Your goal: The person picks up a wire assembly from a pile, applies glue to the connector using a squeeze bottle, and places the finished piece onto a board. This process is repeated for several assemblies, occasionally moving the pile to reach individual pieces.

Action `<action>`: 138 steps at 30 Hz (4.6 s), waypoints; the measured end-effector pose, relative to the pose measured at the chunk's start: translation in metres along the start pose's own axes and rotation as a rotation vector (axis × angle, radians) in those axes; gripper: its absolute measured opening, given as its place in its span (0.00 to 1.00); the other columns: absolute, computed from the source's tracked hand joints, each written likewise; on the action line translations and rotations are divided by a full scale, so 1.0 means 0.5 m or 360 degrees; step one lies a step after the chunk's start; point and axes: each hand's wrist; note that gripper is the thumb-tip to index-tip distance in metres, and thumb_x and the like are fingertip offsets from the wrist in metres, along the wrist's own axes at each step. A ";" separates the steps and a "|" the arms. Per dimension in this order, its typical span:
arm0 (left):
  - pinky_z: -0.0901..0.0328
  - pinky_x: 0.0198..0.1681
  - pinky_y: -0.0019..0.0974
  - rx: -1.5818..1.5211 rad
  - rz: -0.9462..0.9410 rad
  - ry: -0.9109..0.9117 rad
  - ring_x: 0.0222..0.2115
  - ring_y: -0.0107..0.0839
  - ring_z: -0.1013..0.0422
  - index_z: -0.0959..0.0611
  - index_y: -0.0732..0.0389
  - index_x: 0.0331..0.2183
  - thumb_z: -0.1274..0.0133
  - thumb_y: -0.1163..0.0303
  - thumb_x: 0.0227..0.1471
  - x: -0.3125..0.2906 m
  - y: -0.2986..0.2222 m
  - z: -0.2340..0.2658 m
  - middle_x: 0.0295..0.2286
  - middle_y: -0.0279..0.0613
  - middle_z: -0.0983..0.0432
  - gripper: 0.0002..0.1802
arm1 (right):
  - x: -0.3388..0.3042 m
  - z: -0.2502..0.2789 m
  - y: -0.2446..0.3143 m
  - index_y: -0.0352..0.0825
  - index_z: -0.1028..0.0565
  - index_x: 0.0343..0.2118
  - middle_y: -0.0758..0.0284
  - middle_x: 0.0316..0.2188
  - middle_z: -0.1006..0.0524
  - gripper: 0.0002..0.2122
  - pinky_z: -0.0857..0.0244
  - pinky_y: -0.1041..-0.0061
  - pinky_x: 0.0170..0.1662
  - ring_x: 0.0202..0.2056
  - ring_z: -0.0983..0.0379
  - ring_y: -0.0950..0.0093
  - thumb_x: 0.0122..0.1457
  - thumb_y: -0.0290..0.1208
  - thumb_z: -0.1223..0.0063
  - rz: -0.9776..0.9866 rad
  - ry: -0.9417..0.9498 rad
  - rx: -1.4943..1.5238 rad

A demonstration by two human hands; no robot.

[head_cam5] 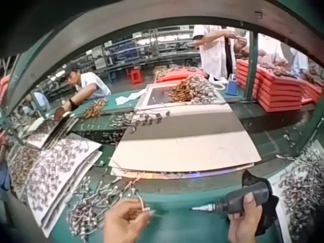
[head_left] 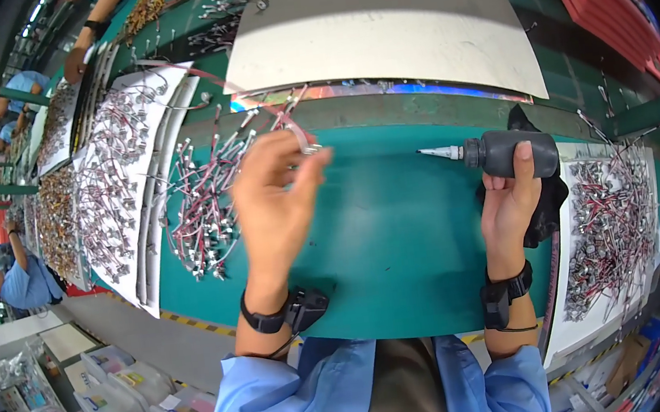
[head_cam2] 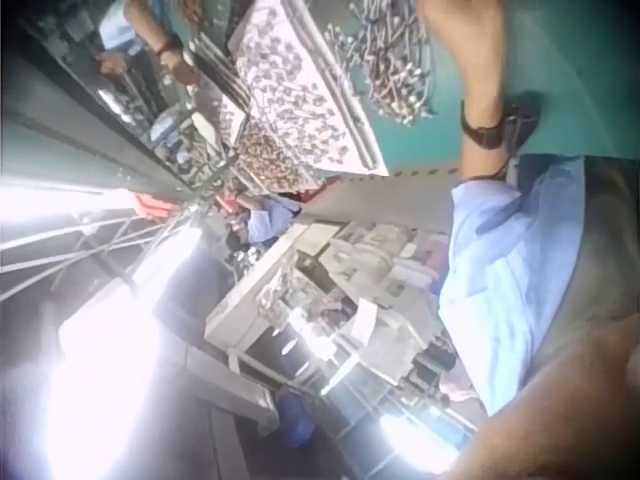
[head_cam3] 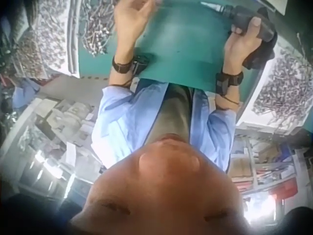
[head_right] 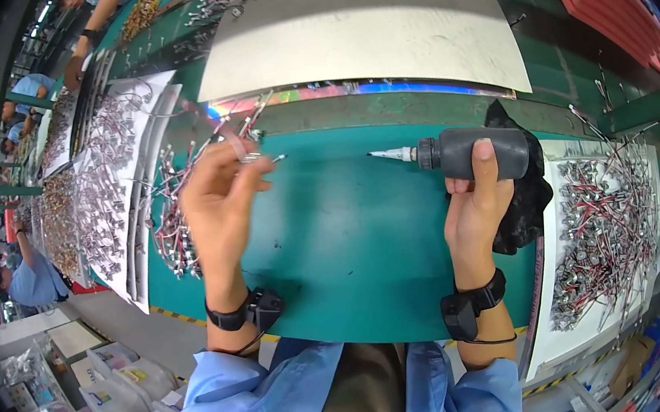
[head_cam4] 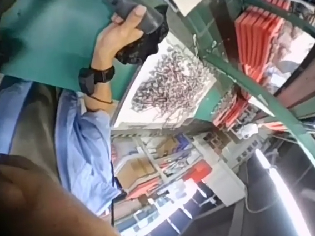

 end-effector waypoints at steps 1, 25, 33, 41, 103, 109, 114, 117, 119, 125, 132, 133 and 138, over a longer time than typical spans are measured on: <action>0.32 0.23 0.23 0.0020 0.0085 0.0106 0.25 0.25 0.28 0.25 0.70 0.29 0.47 0.84 0.40 -0.007 0.022 -0.021 0.29 0.40 0.30 0.08 | -0.001 0.000 0.000 0.36 0.34 0.29 0.75 0.18 0.36 0.11 0.52 0.86 0.19 0.16 0.46 0.87 0.55 0.40 0.52 0.0016 0.0034 0.0034; 0.29 0.26 0.22 -0.0087 0.0358 0.0495 0.27 0.23 0.32 0.24 0.72 0.30 0.50 0.88 0.40 -0.051 0.054 -0.076 0.32 0.41 0.34 0.09 | -0.060 0.002 -0.011 0.29 0.40 0.45 0.61 0.41 0.36 0.29 0.38 0.67 0.44 0.41 0.34 0.65 0.45 0.44 0.44 0.0486 0.0198 -0.0272; 0.31 0.24 0.22 -0.0136 0.0369 0.0380 0.26 0.25 0.29 0.21 0.68 0.29 0.46 0.84 0.37 -0.054 0.053 -0.085 0.29 0.41 0.30 0.10 | -0.062 -0.002 -0.011 0.29 0.40 0.45 0.61 0.41 0.36 0.30 0.38 0.68 0.44 0.41 0.34 0.65 0.44 0.45 0.42 0.0464 0.0209 -0.0307; 0.29 0.27 0.22 -0.0110 0.0327 0.0479 0.26 0.22 0.32 0.23 0.72 0.30 0.50 0.88 0.39 -0.053 0.054 -0.082 0.32 0.41 0.34 0.10 | -0.062 -0.002 -0.012 0.28 0.39 0.45 0.61 0.40 0.36 0.30 0.37 0.68 0.44 0.40 0.34 0.66 0.44 0.44 0.42 0.0480 0.0226 -0.0329; 0.34 0.30 0.31 0.1108 -0.0597 -0.0094 0.23 0.31 0.28 0.19 0.64 0.23 0.44 0.63 0.36 0.603 0.021 0.031 0.22 0.43 0.24 0.13 | 0.012 0.005 0.012 0.30 0.37 0.42 0.71 0.25 0.31 0.17 0.49 0.89 0.20 0.19 0.43 0.87 0.54 0.35 0.51 0.0017 -0.0279 -0.0113; 0.33 0.32 0.35 0.1650 -0.0369 0.0346 0.27 0.38 0.27 0.18 0.57 0.23 0.46 0.58 0.33 0.739 0.171 -0.162 0.24 0.43 0.24 0.14 | 0.021 0.024 0.007 0.29 0.39 0.44 0.69 0.26 0.31 0.20 0.48 0.88 0.20 0.20 0.41 0.87 0.53 0.36 0.50 -0.0066 -0.0362 -0.0104; 0.33 0.33 0.34 0.1950 -0.0193 0.0324 0.27 0.37 0.27 0.18 0.56 0.23 0.45 0.57 0.32 0.732 0.203 -0.246 0.23 0.43 0.24 0.15 | 0.034 0.037 0.006 0.29 0.39 0.44 0.69 0.26 0.31 0.21 0.48 0.88 0.20 0.20 0.40 0.86 0.51 0.37 0.49 -0.0120 -0.0404 -0.0080; 0.33 0.34 0.35 0.1861 -0.0195 0.0461 0.27 0.37 0.27 0.17 0.56 0.23 0.45 0.57 0.33 0.728 0.193 -0.237 0.23 0.43 0.24 0.15 | 0.037 0.033 0.010 0.29 0.39 0.44 0.69 0.26 0.31 0.21 0.48 0.88 0.20 0.20 0.40 0.86 0.51 0.36 0.49 -0.0127 -0.0416 -0.0057; 0.33 0.34 0.34 0.1713 -0.0087 0.0605 0.27 0.37 0.27 0.17 0.57 0.24 0.45 0.57 0.33 0.717 0.185 -0.234 0.23 0.44 0.24 0.15 | 0.037 0.033 0.010 0.29 0.39 0.44 0.69 0.26 0.31 0.21 0.48 0.88 0.20 0.20 0.40 0.86 0.51 0.36 0.49 -0.0131 -0.0415 -0.0043; 0.34 0.31 0.32 0.1626 -0.0238 0.0519 0.25 0.35 0.27 0.17 0.57 0.25 0.44 0.58 0.35 0.668 0.155 -0.207 0.22 0.43 0.24 0.14 | 0.032 0.032 0.012 0.29 0.39 0.44 0.69 0.26 0.31 0.21 0.48 0.88 0.20 0.20 0.40 0.86 0.52 0.35 0.50 -0.0115 -0.0349 -0.0075; 0.36 0.27 0.31 0.1003 -0.0269 0.0451 0.22 0.32 0.28 0.18 0.59 0.27 0.46 0.61 0.40 0.473 0.037 -0.160 0.22 0.44 0.24 0.13 | 0.039 0.052 0.050 0.29 0.37 0.40 0.69 0.25 0.31 0.17 0.47 0.87 0.20 0.20 0.40 0.85 0.53 0.36 0.51 0.0149 -0.0419 0.0069; 0.36 0.28 0.32 0.0925 -0.0270 0.0531 0.22 0.32 0.29 0.18 0.59 0.27 0.46 0.62 0.41 0.413 0.037 -0.170 0.22 0.44 0.24 0.12 | 0.044 0.065 0.059 0.29 0.35 0.38 0.70 0.24 0.31 0.16 0.47 0.88 0.20 0.20 0.40 0.86 0.53 0.37 0.51 0.0241 -0.0402 0.0171; 0.36 0.30 0.34 0.0621 -0.0382 0.1058 0.28 0.37 0.32 0.23 0.61 0.35 0.43 0.65 0.40 0.078 0.069 -0.300 0.29 0.47 0.32 0.17 | 0.066 0.069 0.127 0.33 0.33 0.30 0.73 0.19 0.34 0.13 0.50 0.86 0.19 0.15 0.46 0.86 0.54 0.40 0.52 0.0530 -0.0664 0.0516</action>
Point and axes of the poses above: each hand's wrist, its own x-axis towards the middle knuckle, its own z-axis out of the back of the hand, y = z × x
